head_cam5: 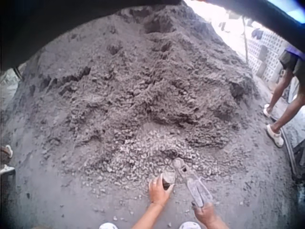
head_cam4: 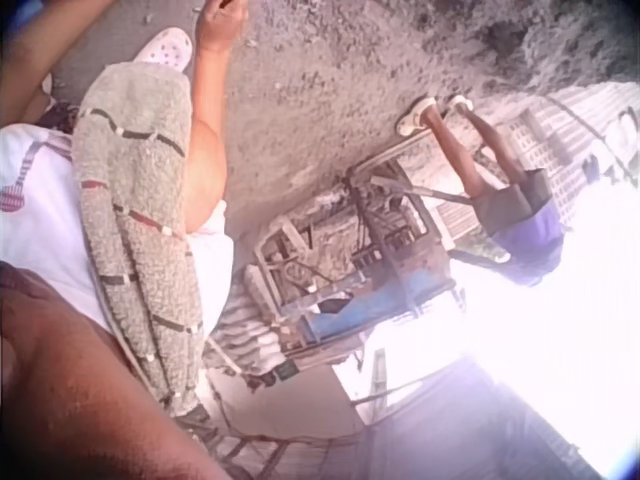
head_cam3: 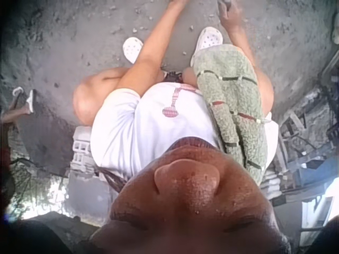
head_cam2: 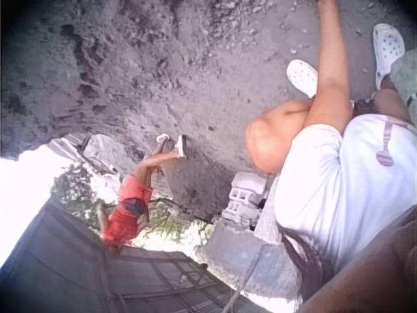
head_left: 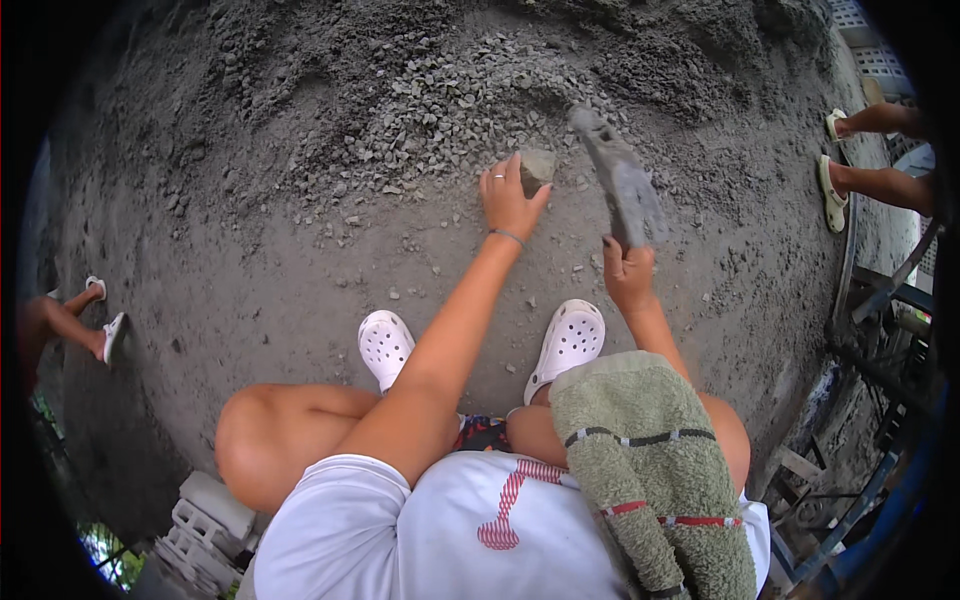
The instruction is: Breaking stones into smaller pieces using a hammer.
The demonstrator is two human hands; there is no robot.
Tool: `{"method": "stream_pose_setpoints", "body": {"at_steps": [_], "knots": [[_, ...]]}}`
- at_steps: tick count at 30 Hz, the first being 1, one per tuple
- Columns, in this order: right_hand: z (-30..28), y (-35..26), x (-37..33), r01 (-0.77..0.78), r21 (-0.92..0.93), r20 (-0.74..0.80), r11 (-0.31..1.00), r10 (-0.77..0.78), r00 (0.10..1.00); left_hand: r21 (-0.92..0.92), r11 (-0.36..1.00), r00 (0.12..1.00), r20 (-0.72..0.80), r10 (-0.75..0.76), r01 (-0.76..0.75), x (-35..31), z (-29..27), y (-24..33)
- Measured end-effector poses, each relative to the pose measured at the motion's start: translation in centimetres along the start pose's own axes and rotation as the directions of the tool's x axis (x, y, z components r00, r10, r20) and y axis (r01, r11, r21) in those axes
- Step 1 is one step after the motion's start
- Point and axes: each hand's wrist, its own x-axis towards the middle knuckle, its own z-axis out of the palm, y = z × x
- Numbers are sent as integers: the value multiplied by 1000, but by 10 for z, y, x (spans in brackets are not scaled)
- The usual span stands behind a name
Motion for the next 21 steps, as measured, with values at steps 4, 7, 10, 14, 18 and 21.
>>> {"method": "stream_pose_setpoints", "body": {"at_steps": [4, 7, 10, 14, 18, 21], "knots": [[22, 5, 2, -301, -121, 192, 946, 320, 928, 19, 999, 999, 37, -39, 39, -2, 0, -2], [-2, -35, 19, -288, -67, 275, 955, 295, 915, 103, 994, 999, 32, -24, 21, -3, -2, 1], [-16, -69, 33, -143, 82, 223, 986, 122, 967, 61, 998, 998, 62, -29, 25, 1, -8, -7], [-11, -67, 29, 108, 244, -36, 964, -102, 994, 105, 994, 1000, -3, -20, 20, 0, -9, -1], [24, 5, 2, -394, -157, 178, 906, 418, 891, 32, 999, 1000, -9, -12, 12, 5, -3, 6], [9, 2, -9, -538, -57, 271, 841, 532, 802, 66, 998, 1000, -10, -1, 1, 14, 5, 9]]}}
